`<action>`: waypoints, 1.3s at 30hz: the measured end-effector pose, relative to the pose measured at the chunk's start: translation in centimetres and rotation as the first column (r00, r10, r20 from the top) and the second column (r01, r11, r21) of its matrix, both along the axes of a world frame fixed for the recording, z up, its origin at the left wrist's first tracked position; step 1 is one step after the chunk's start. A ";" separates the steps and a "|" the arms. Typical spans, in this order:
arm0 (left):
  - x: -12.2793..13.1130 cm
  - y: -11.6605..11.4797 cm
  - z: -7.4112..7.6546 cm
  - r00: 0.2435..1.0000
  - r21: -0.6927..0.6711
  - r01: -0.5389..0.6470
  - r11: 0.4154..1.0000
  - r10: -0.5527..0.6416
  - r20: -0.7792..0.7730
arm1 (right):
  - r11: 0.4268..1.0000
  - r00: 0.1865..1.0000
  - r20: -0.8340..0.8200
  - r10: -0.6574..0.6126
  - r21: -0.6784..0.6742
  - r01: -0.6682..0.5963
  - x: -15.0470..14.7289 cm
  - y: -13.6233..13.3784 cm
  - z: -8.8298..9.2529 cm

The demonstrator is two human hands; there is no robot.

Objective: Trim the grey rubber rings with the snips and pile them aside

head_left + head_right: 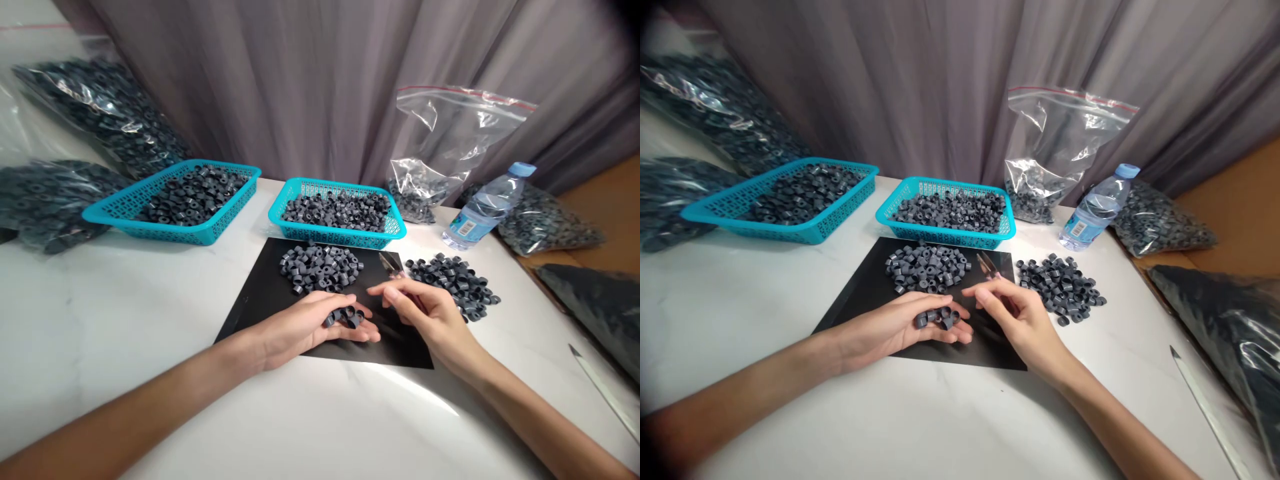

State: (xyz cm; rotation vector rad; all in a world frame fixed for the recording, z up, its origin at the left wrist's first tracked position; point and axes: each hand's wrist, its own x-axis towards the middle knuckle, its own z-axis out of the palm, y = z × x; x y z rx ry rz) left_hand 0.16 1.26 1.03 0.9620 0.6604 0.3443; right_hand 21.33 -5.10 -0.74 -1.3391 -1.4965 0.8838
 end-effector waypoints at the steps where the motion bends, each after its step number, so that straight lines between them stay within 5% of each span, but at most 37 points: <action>1: -0.1 0.0 0.0 1.000 -0.009 -0.004 1.000 0.004 0.000 | 1.000 1.000 -0.003 -0.030 -0.003 0.030 0.1 0.1 -0.1; 14: 0.7 -0.6 0.4 0.968 -0.097 -0.239 0.966 0.229 -0.106 | 0.990 0.977 0.177 0.119 0.053 -0.130 -2.2 -1.1 -0.1; 24: 0.5 -0.4 0.1 0.991 -0.092 -0.121 0.988 0.126 0.054 | 0.994 0.984 0.144 0.104 0.005 -0.106 -2.5 -1.0 0.1; 39: 0.7 -0.6 0.1 0.974 -0.166 -0.222 0.961 0.226 0.010 | 0.985 0.978 0.202 -0.041 0.173 0.006 -2.4 -1.0 -0.8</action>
